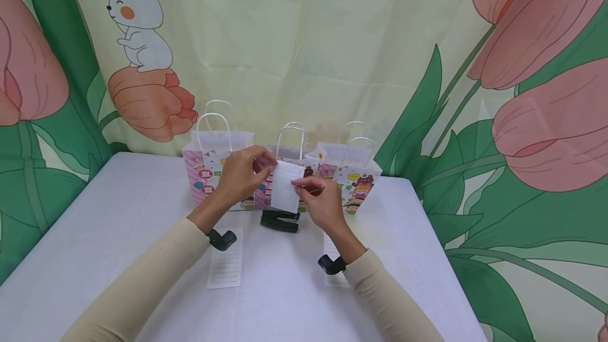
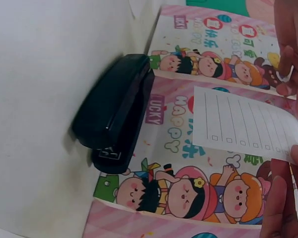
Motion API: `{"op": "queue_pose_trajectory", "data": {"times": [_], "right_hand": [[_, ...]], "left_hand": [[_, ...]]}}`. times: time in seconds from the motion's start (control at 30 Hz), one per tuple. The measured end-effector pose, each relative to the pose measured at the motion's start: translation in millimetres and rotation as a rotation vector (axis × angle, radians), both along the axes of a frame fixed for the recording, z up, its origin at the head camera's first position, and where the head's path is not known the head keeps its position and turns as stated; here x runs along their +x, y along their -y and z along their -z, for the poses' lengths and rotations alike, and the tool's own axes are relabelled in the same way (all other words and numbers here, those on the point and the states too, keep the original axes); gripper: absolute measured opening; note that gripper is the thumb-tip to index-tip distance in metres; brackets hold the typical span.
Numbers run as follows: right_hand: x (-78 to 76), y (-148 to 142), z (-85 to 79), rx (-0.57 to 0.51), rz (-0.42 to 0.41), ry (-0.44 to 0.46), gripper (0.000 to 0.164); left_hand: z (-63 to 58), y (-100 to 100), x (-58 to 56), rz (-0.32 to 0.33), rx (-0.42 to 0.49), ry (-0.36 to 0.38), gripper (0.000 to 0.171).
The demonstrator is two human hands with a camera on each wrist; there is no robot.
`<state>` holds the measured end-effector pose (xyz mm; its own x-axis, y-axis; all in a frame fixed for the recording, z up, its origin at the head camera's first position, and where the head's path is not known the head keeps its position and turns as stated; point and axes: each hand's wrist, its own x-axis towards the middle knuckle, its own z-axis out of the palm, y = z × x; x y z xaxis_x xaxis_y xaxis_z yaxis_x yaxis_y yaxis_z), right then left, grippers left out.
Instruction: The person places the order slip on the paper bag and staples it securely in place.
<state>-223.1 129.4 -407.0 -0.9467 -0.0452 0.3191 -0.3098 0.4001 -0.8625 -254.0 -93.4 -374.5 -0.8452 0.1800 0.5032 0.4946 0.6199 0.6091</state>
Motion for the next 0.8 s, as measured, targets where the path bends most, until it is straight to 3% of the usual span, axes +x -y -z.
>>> {"op": "queue_pose_trajectory", "data": {"times": [0.23, 0.8], "right_hand": [[-4.8, 3, -1.9, 0.007, 0.004, -0.021, 0.016], [-11.6, 5, -0.5, 0.016, 0.033, -0.005, 0.017]], "left_hand": [[-0.8, -1, 0.5, -0.023, -0.013, 0.007, 0.012], [4.2, -7, -6.3, -0.032, -0.009, -0.077, 0.008]]}}
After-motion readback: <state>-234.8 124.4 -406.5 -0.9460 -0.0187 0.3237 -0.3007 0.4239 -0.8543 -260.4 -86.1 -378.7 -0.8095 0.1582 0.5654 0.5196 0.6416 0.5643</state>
